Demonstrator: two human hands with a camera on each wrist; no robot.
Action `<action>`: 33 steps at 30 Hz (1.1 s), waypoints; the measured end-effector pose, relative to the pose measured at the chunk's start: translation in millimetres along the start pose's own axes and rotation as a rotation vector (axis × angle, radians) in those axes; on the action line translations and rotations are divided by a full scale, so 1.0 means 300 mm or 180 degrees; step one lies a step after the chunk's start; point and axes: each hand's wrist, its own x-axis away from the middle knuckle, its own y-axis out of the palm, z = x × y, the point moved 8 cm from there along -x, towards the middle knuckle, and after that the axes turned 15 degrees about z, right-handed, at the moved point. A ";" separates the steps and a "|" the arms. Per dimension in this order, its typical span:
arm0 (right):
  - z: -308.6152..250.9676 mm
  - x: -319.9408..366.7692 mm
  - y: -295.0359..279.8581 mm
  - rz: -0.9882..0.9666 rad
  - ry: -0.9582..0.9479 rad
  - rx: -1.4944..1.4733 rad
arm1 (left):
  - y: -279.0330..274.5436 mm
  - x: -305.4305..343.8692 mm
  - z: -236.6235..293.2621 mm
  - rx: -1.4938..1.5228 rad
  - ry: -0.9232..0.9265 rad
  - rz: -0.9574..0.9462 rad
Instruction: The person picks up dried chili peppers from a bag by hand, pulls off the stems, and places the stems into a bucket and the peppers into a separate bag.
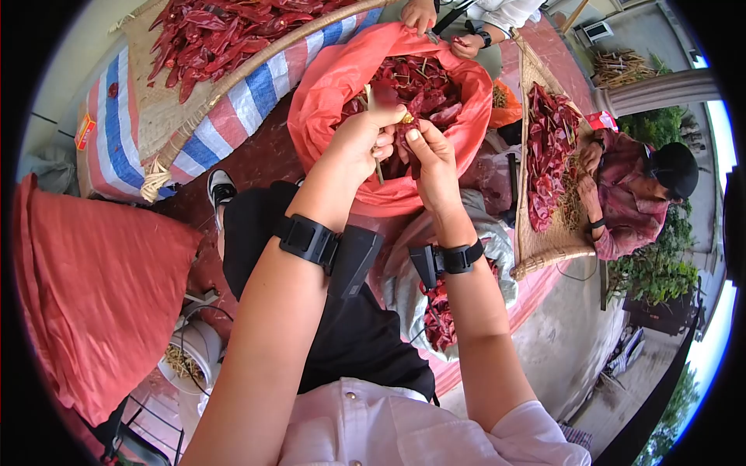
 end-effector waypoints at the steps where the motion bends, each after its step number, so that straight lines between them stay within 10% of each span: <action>1: -0.002 0.001 -0.002 -0.0075 0.0010 -0.0042 | 0.017 0.006 -0.025 0.0271 -0.0402 -0.0145; 10: 0.036 0.077 -0.138 0.0450 0.0134 0.0041 | -0.012 -0.018 0.010 0.1068 -0.0275 -0.0224; 21: 0.299 0.654 -1.046 0.2255 -0.0134 0.3399 | -0.054 -0.010 0.025 0.0895 0.0051 0.0589; 25: 0.259 0.683 -0.961 0.2042 -0.0186 0.4725 | -0.052 0.001 0.042 0.0906 0.0168 0.0707; 33: -0.100 0.210 -0.131 0.0700 -0.2870 0.3764 | -0.075 -0.013 0.078 0.0977 0.0366 0.0792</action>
